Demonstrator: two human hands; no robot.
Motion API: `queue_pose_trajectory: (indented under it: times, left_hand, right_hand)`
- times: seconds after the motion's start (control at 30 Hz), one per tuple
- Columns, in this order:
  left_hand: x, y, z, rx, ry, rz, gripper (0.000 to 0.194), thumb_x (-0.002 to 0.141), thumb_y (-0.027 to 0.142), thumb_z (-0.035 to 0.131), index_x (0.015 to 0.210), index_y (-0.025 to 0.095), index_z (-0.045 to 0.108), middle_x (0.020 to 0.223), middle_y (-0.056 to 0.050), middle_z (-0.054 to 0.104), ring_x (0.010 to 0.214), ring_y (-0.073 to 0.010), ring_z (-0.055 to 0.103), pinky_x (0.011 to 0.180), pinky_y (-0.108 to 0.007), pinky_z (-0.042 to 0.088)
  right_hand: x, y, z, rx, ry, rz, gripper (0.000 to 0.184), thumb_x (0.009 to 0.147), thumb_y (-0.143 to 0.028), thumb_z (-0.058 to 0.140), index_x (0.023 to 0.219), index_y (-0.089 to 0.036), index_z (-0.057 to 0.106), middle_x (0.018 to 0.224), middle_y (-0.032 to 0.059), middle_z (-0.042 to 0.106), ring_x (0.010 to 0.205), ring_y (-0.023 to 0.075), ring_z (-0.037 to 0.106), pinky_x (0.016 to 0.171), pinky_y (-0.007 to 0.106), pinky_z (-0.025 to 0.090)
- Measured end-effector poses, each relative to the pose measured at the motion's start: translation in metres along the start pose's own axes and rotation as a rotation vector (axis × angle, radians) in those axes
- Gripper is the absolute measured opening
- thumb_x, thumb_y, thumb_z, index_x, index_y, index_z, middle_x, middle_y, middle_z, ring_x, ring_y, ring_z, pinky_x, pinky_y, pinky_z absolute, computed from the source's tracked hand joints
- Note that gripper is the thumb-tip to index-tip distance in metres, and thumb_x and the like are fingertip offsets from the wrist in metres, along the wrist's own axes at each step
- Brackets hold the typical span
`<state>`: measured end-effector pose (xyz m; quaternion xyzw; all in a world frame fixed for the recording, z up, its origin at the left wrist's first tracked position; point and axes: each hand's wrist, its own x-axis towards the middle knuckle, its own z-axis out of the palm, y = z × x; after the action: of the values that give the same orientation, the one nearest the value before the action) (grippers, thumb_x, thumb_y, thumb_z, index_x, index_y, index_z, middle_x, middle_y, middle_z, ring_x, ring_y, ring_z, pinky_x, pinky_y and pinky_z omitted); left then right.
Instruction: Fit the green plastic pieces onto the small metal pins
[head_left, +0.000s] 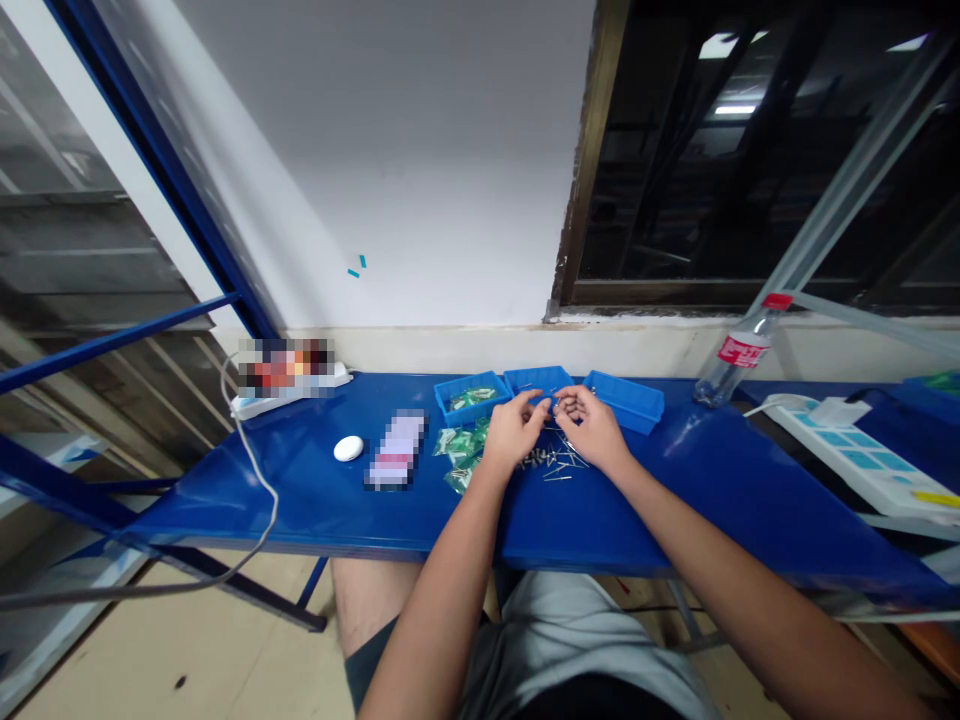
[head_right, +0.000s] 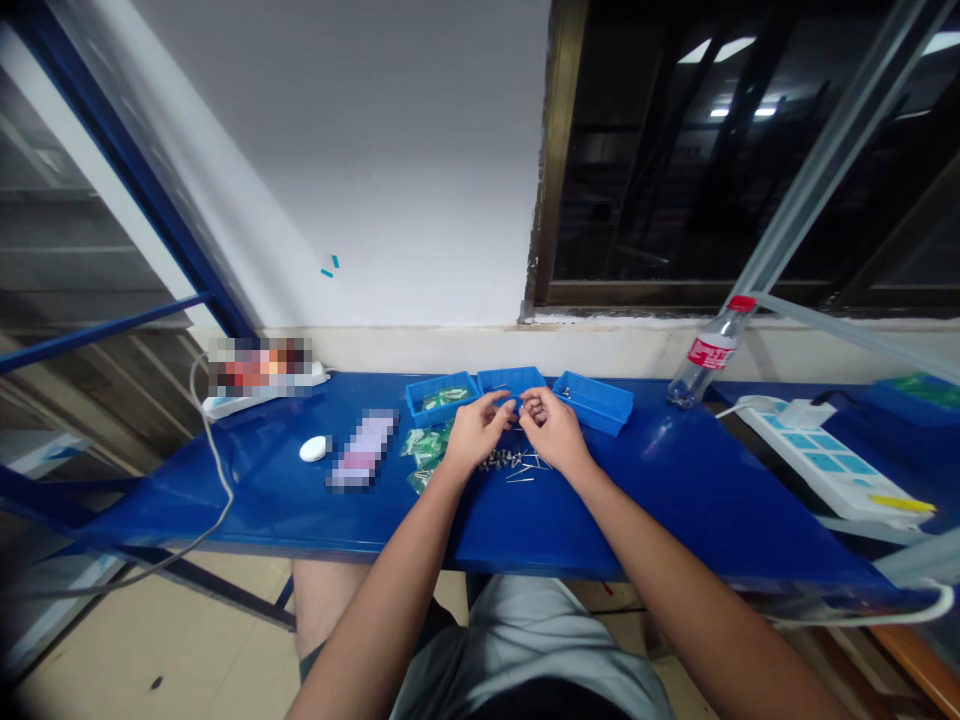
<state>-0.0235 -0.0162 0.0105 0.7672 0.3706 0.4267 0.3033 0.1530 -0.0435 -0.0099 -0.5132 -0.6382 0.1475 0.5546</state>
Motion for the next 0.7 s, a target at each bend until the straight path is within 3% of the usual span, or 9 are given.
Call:
queue_pose_trajectory:
  times: [0.3, 0.5, 0.7]
  left_hand:
    - [0.0003, -0.0013, 0.0003, -0.043, -0.005, 0.002, 0.039, 0.101, 0.046, 0.061, 0.128, 0.021, 0.074, 0.102, -0.007, 0.083, 0.096, -0.024, 0.08, 0.09, -0.035, 0.064]
    - [0.0029, -0.0082, 0.0035, -0.255, 0.014, 0.023, 0.034, 0.096, 0.029, 0.067, 0.128, 0.018, 0.073, 0.125, -0.01, 0.078, 0.112, -0.0234, 0.076, 0.101, -0.037, 0.062]
    - [0.0028, -0.0076, 0.0024, -0.247, 0.014, 0.001, 0.066, 0.09, 0.007, 0.065, 0.153, 0.022, 0.051, 0.114, -0.007, 0.081, 0.103, -0.0188, 0.079, 0.097, -0.034, 0.062]
  right_hand:
    - [-0.001, -0.0027, -0.0016, 0.002, 0.043, -0.026, 0.02, 0.091, -0.043, 0.069, 0.093, -0.022, 0.07, 0.095, 0.0074, 0.077, 0.082, 0.0227, 0.074, 0.071, 0.035, 0.062]
    - [0.0006, -0.0015, -0.0007, 0.042, -0.052, -0.022, 0.021, 0.087, -0.04, 0.073, 0.095, -0.021, 0.073, 0.095, 0.008, 0.075, 0.08, 0.0213, 0.07, 0.068, 0.034, 0.06]
    - [-0.0002, -0.0038, 0.0001, 0.068, -0.075, 0.032, 0.023, 0.091, -0.043, 0.07, 0.098, -0.021, 0.073, 0.097, 0.0088, 0.076, 0.083, 0.022, 0.071, 0.072, 0.035, 0.06]
